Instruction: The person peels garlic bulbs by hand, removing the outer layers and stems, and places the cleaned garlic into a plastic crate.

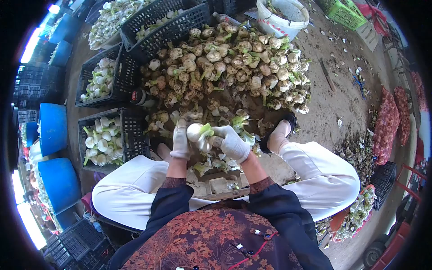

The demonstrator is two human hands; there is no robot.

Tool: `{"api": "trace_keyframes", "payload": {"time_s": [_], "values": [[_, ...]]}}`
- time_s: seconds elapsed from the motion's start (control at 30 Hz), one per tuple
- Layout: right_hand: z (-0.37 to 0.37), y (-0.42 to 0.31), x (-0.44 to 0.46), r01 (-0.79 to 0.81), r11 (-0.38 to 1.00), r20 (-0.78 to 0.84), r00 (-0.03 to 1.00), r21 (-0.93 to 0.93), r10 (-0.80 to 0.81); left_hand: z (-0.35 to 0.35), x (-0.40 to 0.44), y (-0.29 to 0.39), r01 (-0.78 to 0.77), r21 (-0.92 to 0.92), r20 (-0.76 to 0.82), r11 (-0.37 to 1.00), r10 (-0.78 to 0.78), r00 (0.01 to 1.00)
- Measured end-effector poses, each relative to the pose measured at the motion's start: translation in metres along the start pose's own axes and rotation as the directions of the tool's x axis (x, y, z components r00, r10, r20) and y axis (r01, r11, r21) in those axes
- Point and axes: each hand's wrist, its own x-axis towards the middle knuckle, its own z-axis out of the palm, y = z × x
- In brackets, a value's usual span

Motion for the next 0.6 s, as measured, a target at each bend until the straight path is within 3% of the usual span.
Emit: {"api": "trace_keyframes", "payload": {"time_s": [0.03,0.07,0.1,0.13,0.17,0.23,0.27,0.3,0.37,0.4,0.5,0.53,0.57,0.6], "values": [[0.002,0.003,-0.003,0.069,0.997,0.020,0.997,0.022,-0.069,-0.007,0.013,-0.009,-0.180,0.437,-0.159,0.881,0.272,0.949],[0.003,0.005,-0.005,0.066,0.998,0.018,0.998,0.021,-0.067,-0.009,0.009,-0.009,-0.268,0.571,-0.147,0.776,0.418,0.897],[0.006,-0.001,-0.006,-0.055,0.998,-0.056,0.997,0.037,0.057,0.003,-0.002,0.007,-0.337,0.691,-0.109,0.640,0.553,0.826],[0.007,-0.006,-0.006,-0.170,0.983,-0.130,0.976,0.065,0.177,0.011,-0.016,0.018,-0.389,0.577,-0.054,0.718,0.509,0.859],[0.006,-0.008,-0.005,-0.169,0.983,-0.135,0.975,0.070,0.177,0.016,-0.026,0.025,-0.388,0.579,-0.049,0.717,0.506,0.861],[0.003,-0.009,-0.002,0.076,0.962,0.109,0.993,-0.262,-0.048,0.023,-0.043,0.034,-0.511,0.782,0.387,0.357,0.366,0.846],[0.003,0.002,0.001,0.171,0.943,0.107,0.984,-0.286,-0.145,0.028,-0.047,0.036,-0.510,0.756,0.349,0.410,0.406,0.845],[0.002,-0.020,0.003,-0.140,0.942,-0.013,0.990,-0.305,0.143,0.019,-0.045,0.030,-0.507,0.759,0.347,0.409,0.405,0.846],[-0.016,0.003,0.021,0.013,0.698,-0.125,0.981,-0.716,-0.146,0.002,-0.034,0.013,-0.406,0.752,0.271,0.520,0.318,0.909],[-0.025,0.016,0.030,-0.017,0.697,-0.146,0.981,-0.716,-0.126,0.004,-0.036,0.013,-0.409,0.723,0.278,0.557,0.307,0.910],[-0.032,0.024,0.037,-0.080,0.487,-0.187,0.967,-0.870,-0.175,0.008,-0.042,0.027,-0.453,0.690,0.283,0.564,0.366,0.887],[-0.037,0.027,0.039,-0.079,0.487,-0.188,0.966,-0.870,-0.178,0.009,-0.042,0.027,-0.461,0.577,0.219,0.675,0.416,0.883],[-0.046,0.034,0.039,-0.240,0.368,-0.288,0.954,-0.899,-0.081,0.003,-0.036,0.027,-0.499,0.525,0.160,0.690,0.496,0.854],[-0.055,0.041,0.039,-0.383,0.229,-0.393,0.920,-0.895,0.004,-0.002,-0.033,0.031,-0.396,0.383,0.013,0.835,0.424,0.906]]}}
